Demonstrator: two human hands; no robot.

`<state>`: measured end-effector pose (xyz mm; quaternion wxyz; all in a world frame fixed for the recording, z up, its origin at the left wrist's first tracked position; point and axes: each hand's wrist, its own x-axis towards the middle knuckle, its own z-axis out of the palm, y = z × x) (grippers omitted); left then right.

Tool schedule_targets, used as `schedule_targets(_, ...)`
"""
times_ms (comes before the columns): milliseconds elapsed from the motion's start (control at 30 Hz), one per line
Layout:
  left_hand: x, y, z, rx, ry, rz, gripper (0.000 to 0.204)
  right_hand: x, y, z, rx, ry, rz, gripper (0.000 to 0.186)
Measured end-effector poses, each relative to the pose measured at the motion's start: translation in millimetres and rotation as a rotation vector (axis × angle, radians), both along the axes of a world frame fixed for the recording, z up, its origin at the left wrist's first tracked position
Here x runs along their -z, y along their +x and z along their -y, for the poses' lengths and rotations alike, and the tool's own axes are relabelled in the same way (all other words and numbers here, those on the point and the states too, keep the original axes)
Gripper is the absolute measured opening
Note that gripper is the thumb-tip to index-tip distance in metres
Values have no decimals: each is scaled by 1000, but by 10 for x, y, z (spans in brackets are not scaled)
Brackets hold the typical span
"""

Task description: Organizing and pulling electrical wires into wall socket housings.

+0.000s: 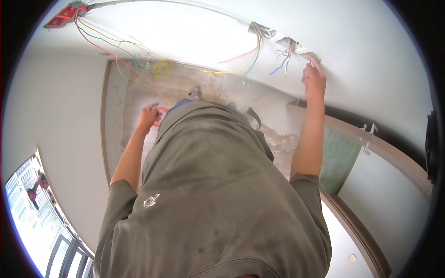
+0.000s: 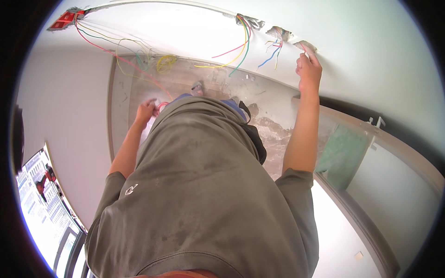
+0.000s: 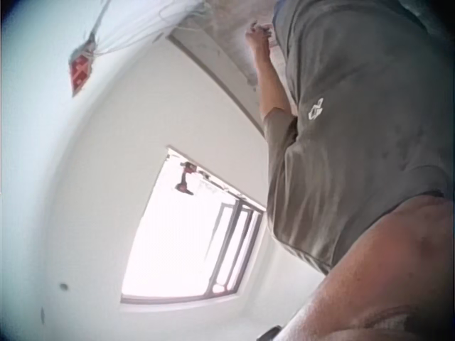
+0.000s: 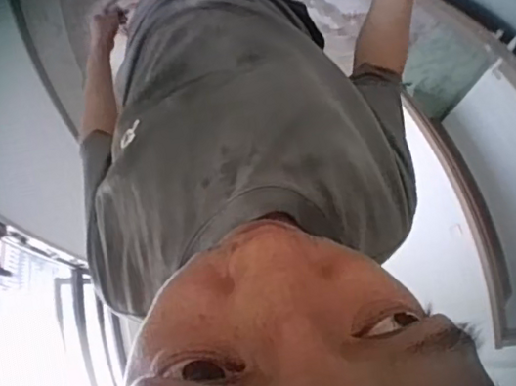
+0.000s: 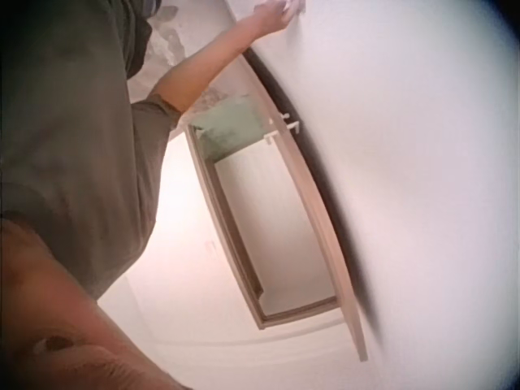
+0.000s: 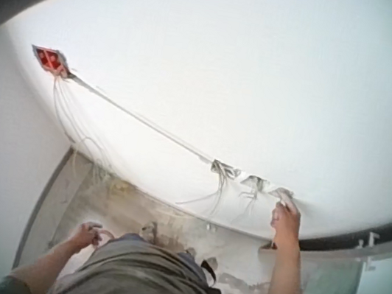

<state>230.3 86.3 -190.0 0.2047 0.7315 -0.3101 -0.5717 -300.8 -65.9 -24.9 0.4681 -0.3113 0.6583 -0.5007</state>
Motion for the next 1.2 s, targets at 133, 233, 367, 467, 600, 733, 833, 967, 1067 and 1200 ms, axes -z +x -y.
schedule_targets(133, -1166, -933, 824, 362, -326, 7, 35, -71, -153, -40, -129, 15, -26, 41)
schedule_targets(233, -1759, -1863, 1202, 567, -450, -340, 34, -3, -227, -35, -141, -13, 107, 42)
schedule_targets(367, -2171, -3055, 1633, 721, -415, -477, 40, 169, -222, -1, 8, -126, 273, 36)
schedule_targets(467, -1949, -3544, 1960, 544, -393, -472, 43, 113, -21, -3, 89, -115, 82, 34)
schedule_targets(600, -1774, -3747, 2189, 498, -298, -414, 42, 196, -57, -60, 27, -109, 167, 30)
schedule_targets(733, -1911, -3832, 2287, 591, -226, -341, 32, 152, -172, -28, -62, -132, 146, 29)
schedule_targets(833, -1910, -3883, 2311, 602, -218, -260, 27, 128, -180, -1, -59, -168, 78, 29)
schedule_targets(967, -1909, -3918, 2277, 579, -239, -192, 23, 179, -198, 45, -30, -163, 151, 29)
schedule_targets(1067, -1886, -3899, 2313, 531, -176, -233, 21, 188, -208, 35, -56, -174, 156, 28)
schedule_targets(1200, -1839, -3861, 2317, 508, -166, -357, 19, 207, -231, 33, -76, -176, 122, 28)
